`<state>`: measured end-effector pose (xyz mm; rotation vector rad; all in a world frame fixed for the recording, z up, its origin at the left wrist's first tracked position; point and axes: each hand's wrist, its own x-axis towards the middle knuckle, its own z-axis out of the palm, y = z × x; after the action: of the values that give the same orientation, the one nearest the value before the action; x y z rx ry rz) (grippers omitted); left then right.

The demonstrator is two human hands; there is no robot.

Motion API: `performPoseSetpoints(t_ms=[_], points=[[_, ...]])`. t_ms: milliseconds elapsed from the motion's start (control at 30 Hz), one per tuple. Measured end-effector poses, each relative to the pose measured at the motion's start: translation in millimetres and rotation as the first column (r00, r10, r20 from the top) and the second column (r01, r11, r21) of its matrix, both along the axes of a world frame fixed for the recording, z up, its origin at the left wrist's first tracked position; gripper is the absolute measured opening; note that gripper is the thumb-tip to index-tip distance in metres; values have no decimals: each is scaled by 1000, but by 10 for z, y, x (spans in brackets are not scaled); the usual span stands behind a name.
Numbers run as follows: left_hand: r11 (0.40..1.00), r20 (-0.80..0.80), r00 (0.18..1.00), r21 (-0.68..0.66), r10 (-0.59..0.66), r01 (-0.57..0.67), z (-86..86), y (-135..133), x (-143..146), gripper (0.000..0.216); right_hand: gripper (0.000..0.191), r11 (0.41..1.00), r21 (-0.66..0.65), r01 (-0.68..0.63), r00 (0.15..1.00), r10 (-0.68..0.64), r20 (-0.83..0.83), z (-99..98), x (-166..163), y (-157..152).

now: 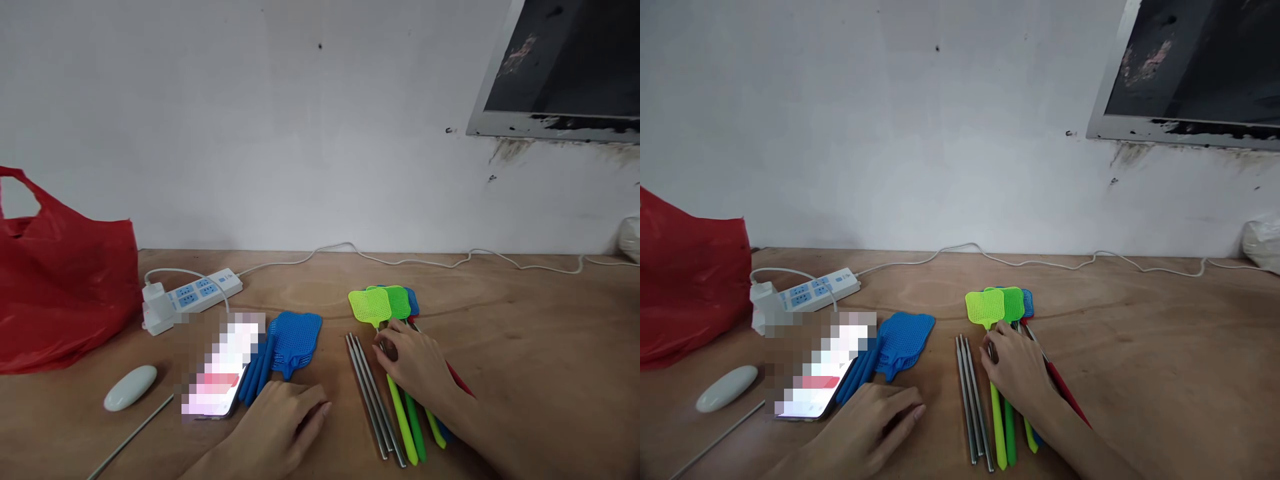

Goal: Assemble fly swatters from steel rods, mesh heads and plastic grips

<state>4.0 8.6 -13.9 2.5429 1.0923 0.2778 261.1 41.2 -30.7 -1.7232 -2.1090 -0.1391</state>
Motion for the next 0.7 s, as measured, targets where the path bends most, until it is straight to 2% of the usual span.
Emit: performPoseSetpoints(t_ms=[100, 200, 400, 567, 633, 700], points=[[1000, -31, 1000, 29, -4, 5, -8, 3, -8, 31, 21, 995, -15, -98, 995, 97, -19, 40, -37, -47], [999, -53, 999, 44, -9, 11, -24, -6, -14, 30, 18, 977, -80, -197, 980, 195, -28, 84, -77, -102], [996, -45, 999, 90, -3, 7, -70, -11, -22, 30, 9, 961, -181, -209, 978, 203, -49, 117, -112, -152], [963, -12, 981, 190, 195, -189, -58, 42, -40, 31, 11, 961, -243, -130, 991, 120, -56, 81, -107, -127], [919, -26, 958, 290, 286, -267, -45, 84, -66, 29, 13, 963, -249, -102, 994, 90, -56, 66, -107, -117], [850, -52, 928, 423, 368, -313, -41, 132, -99, 26, 13, 964, -255, -80, 996, 66, -65, 63, -111, -109]])
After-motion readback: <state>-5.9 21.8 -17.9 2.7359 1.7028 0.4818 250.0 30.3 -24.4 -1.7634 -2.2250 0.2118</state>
